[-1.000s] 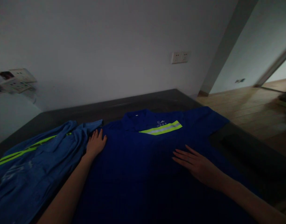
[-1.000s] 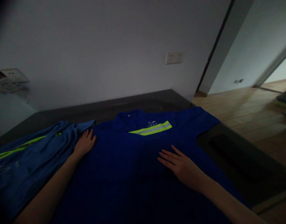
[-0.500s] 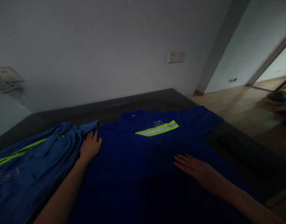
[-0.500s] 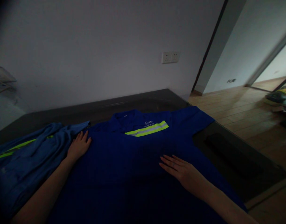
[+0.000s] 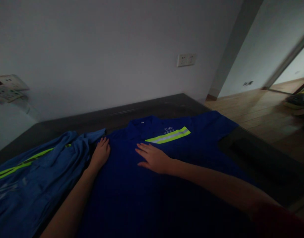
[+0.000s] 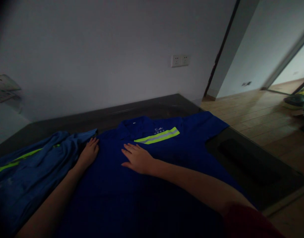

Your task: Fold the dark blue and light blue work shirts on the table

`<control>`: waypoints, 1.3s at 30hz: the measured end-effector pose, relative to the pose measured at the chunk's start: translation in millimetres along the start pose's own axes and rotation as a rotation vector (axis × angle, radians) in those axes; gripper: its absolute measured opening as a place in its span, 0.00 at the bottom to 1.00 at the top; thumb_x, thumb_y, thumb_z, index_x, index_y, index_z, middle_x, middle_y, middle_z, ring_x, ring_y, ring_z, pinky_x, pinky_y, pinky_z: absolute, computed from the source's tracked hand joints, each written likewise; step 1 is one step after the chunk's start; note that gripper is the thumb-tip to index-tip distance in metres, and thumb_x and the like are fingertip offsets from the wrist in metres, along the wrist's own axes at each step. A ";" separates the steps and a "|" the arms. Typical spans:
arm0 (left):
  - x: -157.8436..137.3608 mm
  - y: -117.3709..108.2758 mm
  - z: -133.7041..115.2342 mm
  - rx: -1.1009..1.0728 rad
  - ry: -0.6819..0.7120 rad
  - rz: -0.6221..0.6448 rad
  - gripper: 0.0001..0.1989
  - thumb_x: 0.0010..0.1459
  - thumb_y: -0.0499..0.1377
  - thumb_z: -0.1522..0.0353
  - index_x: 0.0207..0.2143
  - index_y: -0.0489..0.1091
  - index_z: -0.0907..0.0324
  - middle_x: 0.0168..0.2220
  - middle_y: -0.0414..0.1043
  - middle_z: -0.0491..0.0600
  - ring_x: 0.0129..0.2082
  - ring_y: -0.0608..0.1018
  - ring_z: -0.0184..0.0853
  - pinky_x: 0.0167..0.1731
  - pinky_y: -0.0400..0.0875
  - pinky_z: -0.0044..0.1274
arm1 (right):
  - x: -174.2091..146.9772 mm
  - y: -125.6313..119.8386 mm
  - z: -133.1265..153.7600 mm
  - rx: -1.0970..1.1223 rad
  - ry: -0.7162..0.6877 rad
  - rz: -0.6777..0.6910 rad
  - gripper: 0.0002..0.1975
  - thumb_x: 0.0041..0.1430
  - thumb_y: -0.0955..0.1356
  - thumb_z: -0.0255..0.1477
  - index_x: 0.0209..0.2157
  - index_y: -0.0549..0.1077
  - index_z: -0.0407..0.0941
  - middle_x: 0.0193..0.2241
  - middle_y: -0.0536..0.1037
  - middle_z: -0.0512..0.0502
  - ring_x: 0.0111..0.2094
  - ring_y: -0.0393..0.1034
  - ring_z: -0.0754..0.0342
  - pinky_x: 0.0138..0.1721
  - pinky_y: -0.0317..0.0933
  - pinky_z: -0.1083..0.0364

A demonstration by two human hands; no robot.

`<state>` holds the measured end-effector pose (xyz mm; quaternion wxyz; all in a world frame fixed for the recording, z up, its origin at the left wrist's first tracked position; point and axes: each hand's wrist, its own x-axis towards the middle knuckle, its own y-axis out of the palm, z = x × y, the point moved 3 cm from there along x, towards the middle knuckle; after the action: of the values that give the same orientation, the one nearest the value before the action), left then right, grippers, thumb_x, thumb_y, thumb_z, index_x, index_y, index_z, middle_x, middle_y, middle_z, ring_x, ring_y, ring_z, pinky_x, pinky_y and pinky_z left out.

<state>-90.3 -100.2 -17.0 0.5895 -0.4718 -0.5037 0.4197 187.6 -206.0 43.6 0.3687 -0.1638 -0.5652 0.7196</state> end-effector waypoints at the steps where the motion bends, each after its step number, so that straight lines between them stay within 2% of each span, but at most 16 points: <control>1: 1.0 2.7 1.3 0.011 0.005 0.014 0.28 0.62 0.39 0.68 0.58 0.60 0.76 0.62 0.57 0.63 0.64 0.55 0.45 0.62 0.52 0.34 | 12.3 10.7 0.2 -0.004 -0.008 0.016 0.34 0.62 0.61 0.45 0.61 0.58 0.35 0.63 0.54 0.32 0.64 0.47 0.42 0.62 0.47 0.42; 3: 1.6 7.1 2.9 0.039 0.023 0.040 0.28 0.63 0.40 0.66 0.60 0.57 0.75 0.62 0.55 0.63 0.64 0.55 0.46 0.61 0.52 0.35 | 25.0 28.0 -4.3 -0.002 -0.012 0.046 0.38 0.61 0.60 0.49 0.62 0.56 0.36 0.63 0.53 0.31 0.64 0.47 0.40 0.62 0.46 0.40; 6: 0.5 9.6 3.4 0.064 0.020 0.065 0.29 0.63 0.40 0.65 0.62 0.53 0.72 0.64 0.51 0.62 0.64 0.54 0.46 0.61 0.53 0.36 | 16.7 36.7 -19.1 0.019 -0.015 0.057 0.37 0.61 0.57 0.51 0.63 0.55 0.39 0.64 0.53 0.35 0.65 0.44 0.42 0.63 0.41 0.39; 10: -1.3 9.3 2.6 0.057 -0.019 0.097 0.29 0.64 0.40 0.63 0.64 0.50 0.66 0.65 0.48 0.60 0.65 0.53 0.45 0.60 0.51 0.39 | -20.3 23.2 -39.8 0.031 0.006 0.066 0.34 0.63 0.54 0.50 0.63 0.54 0.44 0.65 0.51 0.41 0.66 0.40 0.46 0.64 0.37 0.40; 16: -1.8 9.2 3.1 0.030 -0.038 0.095 0.29 0.64 0.40 0.62 0.65 0.48 0.64 0.66 0.46 0.59 0.65 0.52 0.43 0.61 0.50 0.39 | -75.1 0.8 -56.4 0.004 0.059 0.091 0.32 0.63 0.56 0.50 0.64 0.50 0.52 0.66 0.48 0.46 0.66 0.39 0.47 0.64 0.36 0.39; 21: -0.8 8.4 3.0 0.029 -0.052 0.143 0.30 0.63 0.40 0.62 0.65 0.47 0.60 0.66 0.46 0.58 0.65 0.51 0.44 0.60 0.50 0.40 | -112.3 -9.2 -65.4 -0.004 0.102 0.074 0.32 0.62 0.59 0.48 0.64 0.50 0.53 0.66 0.48 0.46 0.66 0.40 0.45 0.63 0.37 0.37; 25: -0.6 8.9 3.0 0.045 -0.033 0.128 0.30 0.62 0.40 0.62 0.65 0.47 0.61 0.66 0.45 0.60 0.65 0.52 0.45 0.60 0.51 0.41 | -135.4 -15.9 -73.2 -0.004 0.123 0.101 0.31 0.63 0.59 0.47 0.64 0.50 0.53 0.66 0.46 0.46 0.66 0.39 0.46 0.63 0.38 0.38; 29: -0.8 10.6 3.8 0.065 -0.018 0.109 0.30 0.62 0.40 0.63 0.65 0.48 0.62 0.66 0.46 0.61 0.65 0.53 0.46 0.59 0.52 0.41 | -146.0 -26.4 -70.8 0.010 0.120 0.127 0.31 0.63 0.59 0.47 0.64 0.49 0.53 0.66 0.46 0.46 0.66 0.37 0.46 0.63 0.38 0.38; 33: -1.2 10.7 3.7 0.072 -0.010 0.109 0.30 0.61 0.41 0.63 0.65 0.49 0.63 0.65 0.47 0.61 0.65 0.53 0.46 0.59 0.52 0.42 | -143.9 -34.4 -55.5 0.025 0.088 0.089 0.34 0.61 0.61 0.48 0.64 0.48 0.54 0.67 0.45 0.47 0.66 0.36 0.44 0.63 0.34 0.36; 39: -1.7 12.0 5.0 0.050 0.005 0.073 0.29 0.61 0.42 0.64 0.65 0.50 0.60 0.65 0.51 0.57 0.64 0.55 0.45 0.59 0.54 0.42 | -145.7 -18.9 -50.7 0.006 0.099 0.128 0.35 0.59 0.61 0.50 0.64 0.48 0.56 0.66 0.47 0.45 0.66 0.36 0.39 0.60 0.34 0.30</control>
<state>-95.8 -98.8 -28.8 0.5870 -0.4759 -0.4738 0.4521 325.5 -273.5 19.3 0.3501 -0.2338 -0.5326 0.7343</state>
